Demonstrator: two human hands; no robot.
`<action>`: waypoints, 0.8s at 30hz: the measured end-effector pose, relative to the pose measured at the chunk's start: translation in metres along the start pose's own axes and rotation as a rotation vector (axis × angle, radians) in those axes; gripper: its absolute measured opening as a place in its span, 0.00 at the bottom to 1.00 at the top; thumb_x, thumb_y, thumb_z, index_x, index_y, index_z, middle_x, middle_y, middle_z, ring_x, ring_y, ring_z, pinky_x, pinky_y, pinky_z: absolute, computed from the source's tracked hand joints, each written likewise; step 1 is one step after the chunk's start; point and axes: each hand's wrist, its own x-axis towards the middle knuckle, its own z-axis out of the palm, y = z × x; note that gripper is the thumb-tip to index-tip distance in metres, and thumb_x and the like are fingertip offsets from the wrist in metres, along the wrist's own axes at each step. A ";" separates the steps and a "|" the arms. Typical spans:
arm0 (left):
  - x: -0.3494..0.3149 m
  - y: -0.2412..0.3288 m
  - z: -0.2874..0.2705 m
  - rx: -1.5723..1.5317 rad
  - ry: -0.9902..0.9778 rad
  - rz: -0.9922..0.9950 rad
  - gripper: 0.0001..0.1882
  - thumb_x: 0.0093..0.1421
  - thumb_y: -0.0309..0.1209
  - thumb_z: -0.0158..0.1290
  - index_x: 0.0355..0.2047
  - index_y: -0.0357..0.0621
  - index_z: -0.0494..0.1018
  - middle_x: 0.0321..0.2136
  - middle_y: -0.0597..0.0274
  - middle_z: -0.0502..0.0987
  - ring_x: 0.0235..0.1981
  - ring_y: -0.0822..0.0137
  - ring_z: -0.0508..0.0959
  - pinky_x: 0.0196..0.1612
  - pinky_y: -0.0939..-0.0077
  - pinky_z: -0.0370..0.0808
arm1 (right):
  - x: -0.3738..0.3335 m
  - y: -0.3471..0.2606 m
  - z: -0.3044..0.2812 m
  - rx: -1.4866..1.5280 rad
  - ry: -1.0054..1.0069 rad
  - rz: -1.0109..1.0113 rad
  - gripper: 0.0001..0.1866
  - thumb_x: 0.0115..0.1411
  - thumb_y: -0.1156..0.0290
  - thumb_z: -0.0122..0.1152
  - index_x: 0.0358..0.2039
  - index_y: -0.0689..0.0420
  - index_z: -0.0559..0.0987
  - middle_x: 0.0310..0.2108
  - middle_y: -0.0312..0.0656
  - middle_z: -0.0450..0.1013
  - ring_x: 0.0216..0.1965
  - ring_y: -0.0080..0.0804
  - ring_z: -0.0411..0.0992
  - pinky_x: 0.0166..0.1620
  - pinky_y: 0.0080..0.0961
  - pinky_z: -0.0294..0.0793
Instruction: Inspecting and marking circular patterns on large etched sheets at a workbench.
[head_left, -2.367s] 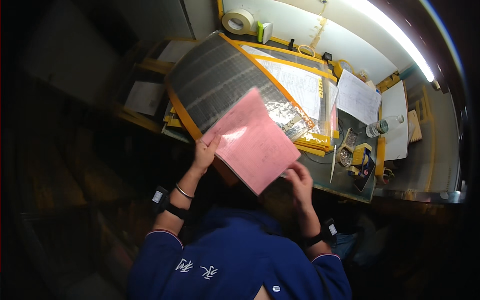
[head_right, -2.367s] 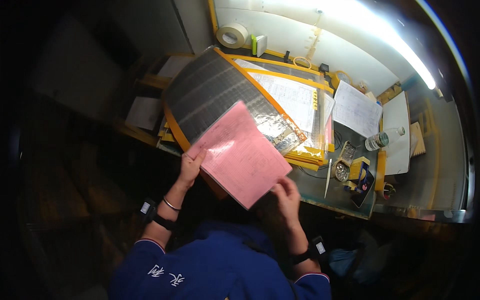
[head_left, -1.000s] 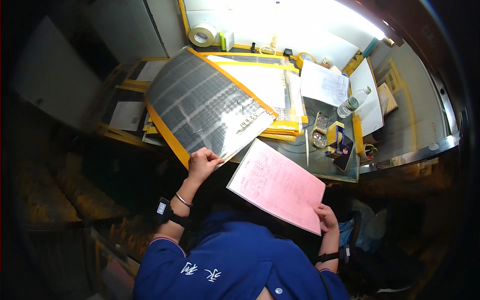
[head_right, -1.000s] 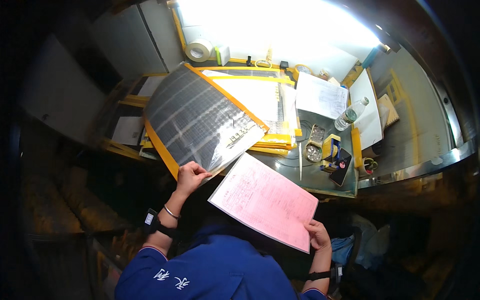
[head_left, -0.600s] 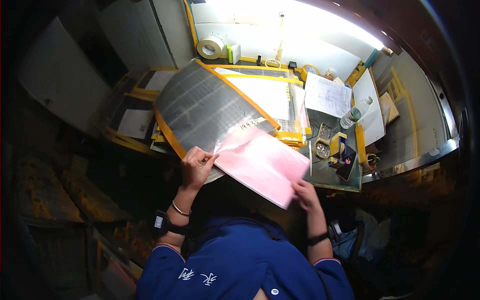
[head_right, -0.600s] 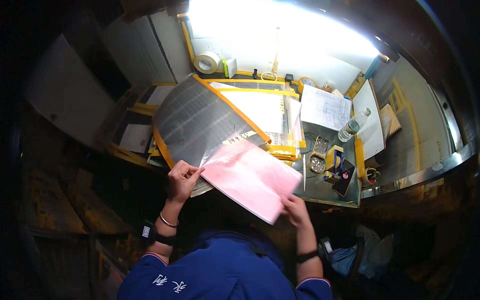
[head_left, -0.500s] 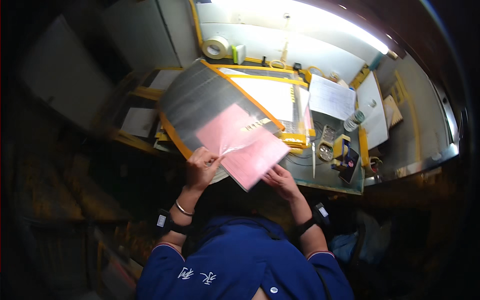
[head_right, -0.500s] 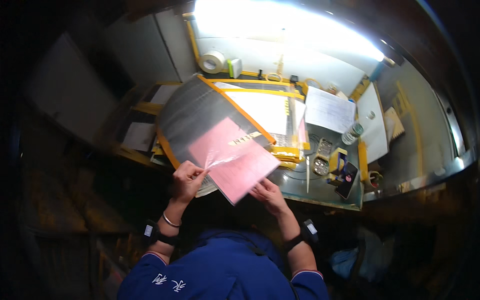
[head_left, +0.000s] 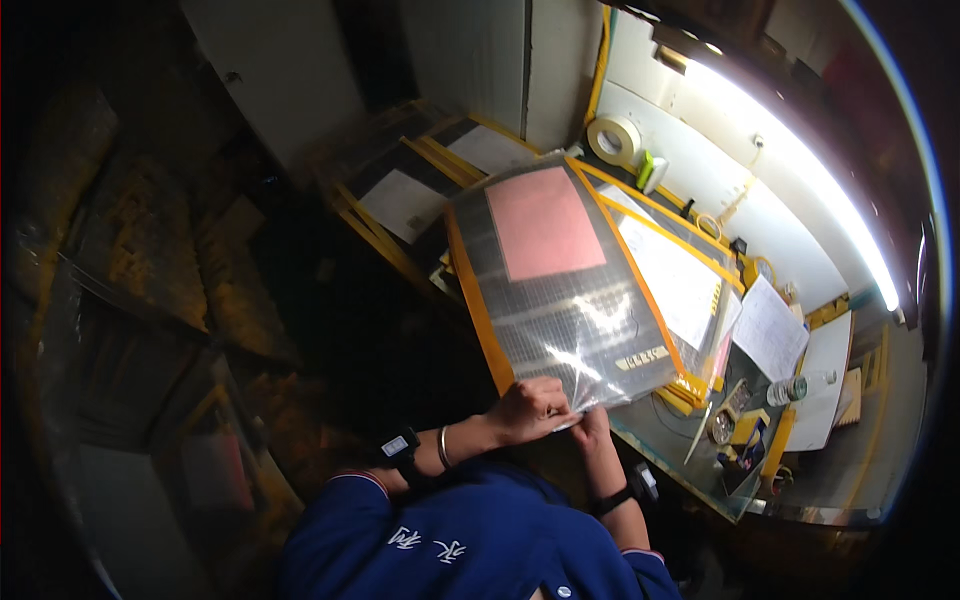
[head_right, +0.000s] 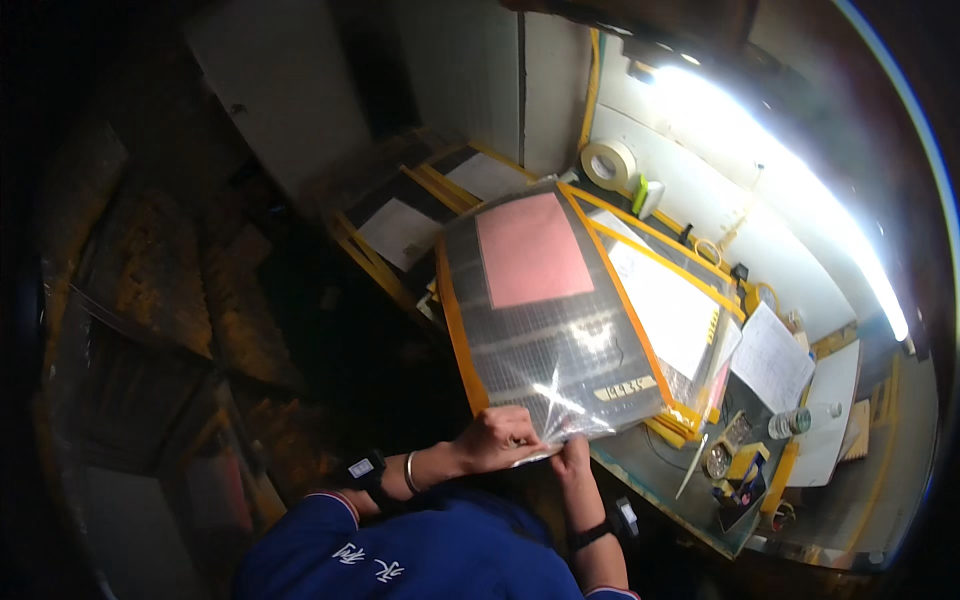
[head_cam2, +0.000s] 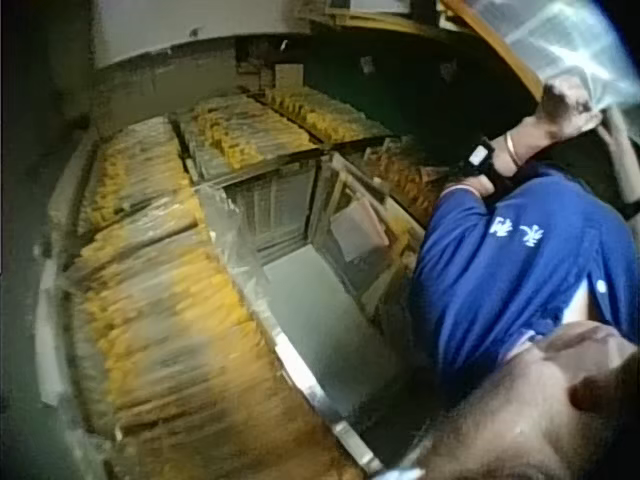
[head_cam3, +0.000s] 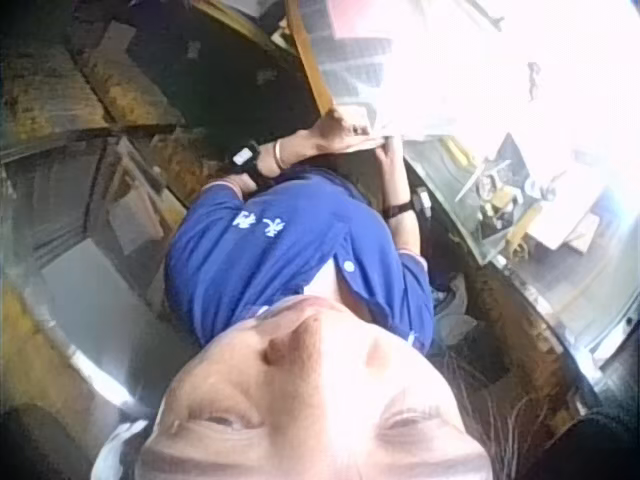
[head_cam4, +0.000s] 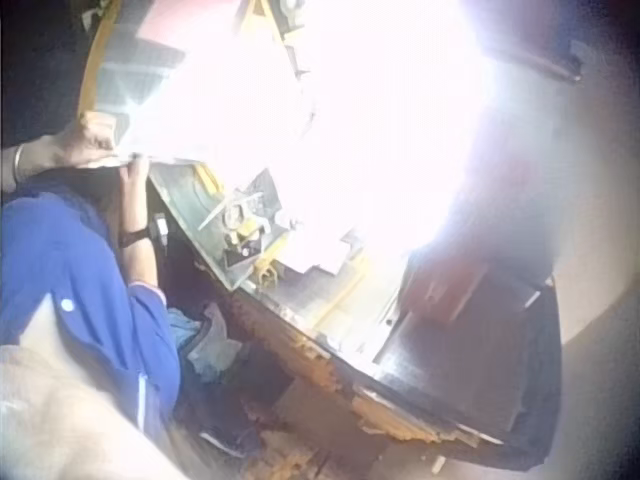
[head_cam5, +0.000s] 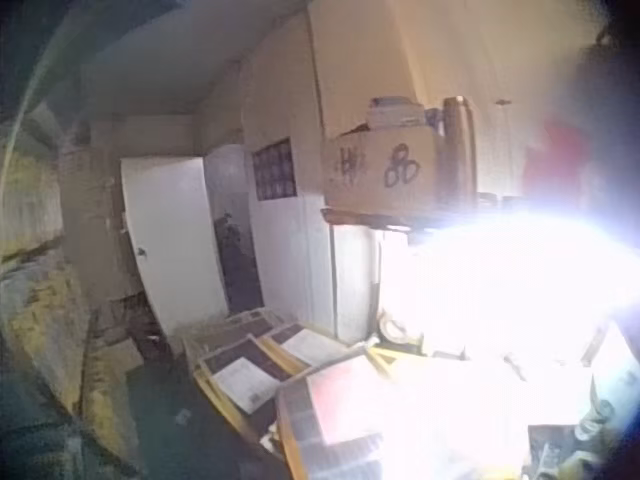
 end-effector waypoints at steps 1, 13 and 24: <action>-0.005 -0.016 0.001 -0.120 -0.068 -0.067 0.09 0.47 0.29 0.65 0.18 0.41 0.76 0.18 0.60 0.73 0.21 0.65 0.75 0.24 0.72 0.69 | 0.008 0.005 -0.004 -0.100 0.070 -0.109 0.16 0.63 0.69 0.52 0.50 0.60 0.68 0.44 0.43 0.70 0.45 0.35 0.71 0.47 0.33 0.73; 0.016 -0.181 -0.104 -1.166 0.226 -1.156 0.20 0.60 0.38 0.54 0.51 0.48 0.65 0.42 0.64 0.73 0.43 0.71 0.74 0.47 0.69 0.73 | -0.028 0.020 0.079 -0.083 0.137 -0.289 0.21 0.60 0.72 0.55 0.53 0.64 0.66 0.44 0.47 0.72 0.44 0.39 0.73 0.46 0.36 0.76; 0.058 -0.339 -0.149 -0.488 0.512 -0.443 0.22 0.57 0.22 0.47 0.53 0.39 0.62 0.44 0.62 0.70 0.44 0.72 0.70 0.46 0.77 0.69 | 0.049 0.044 0.247 -0.281 0.007 -0.421 0.23 0.62 0.74 0.54 0.56 0.62 0.62 0.49 0.43 0.67 0.47 0.35 0.69 0.47 0.34 0.72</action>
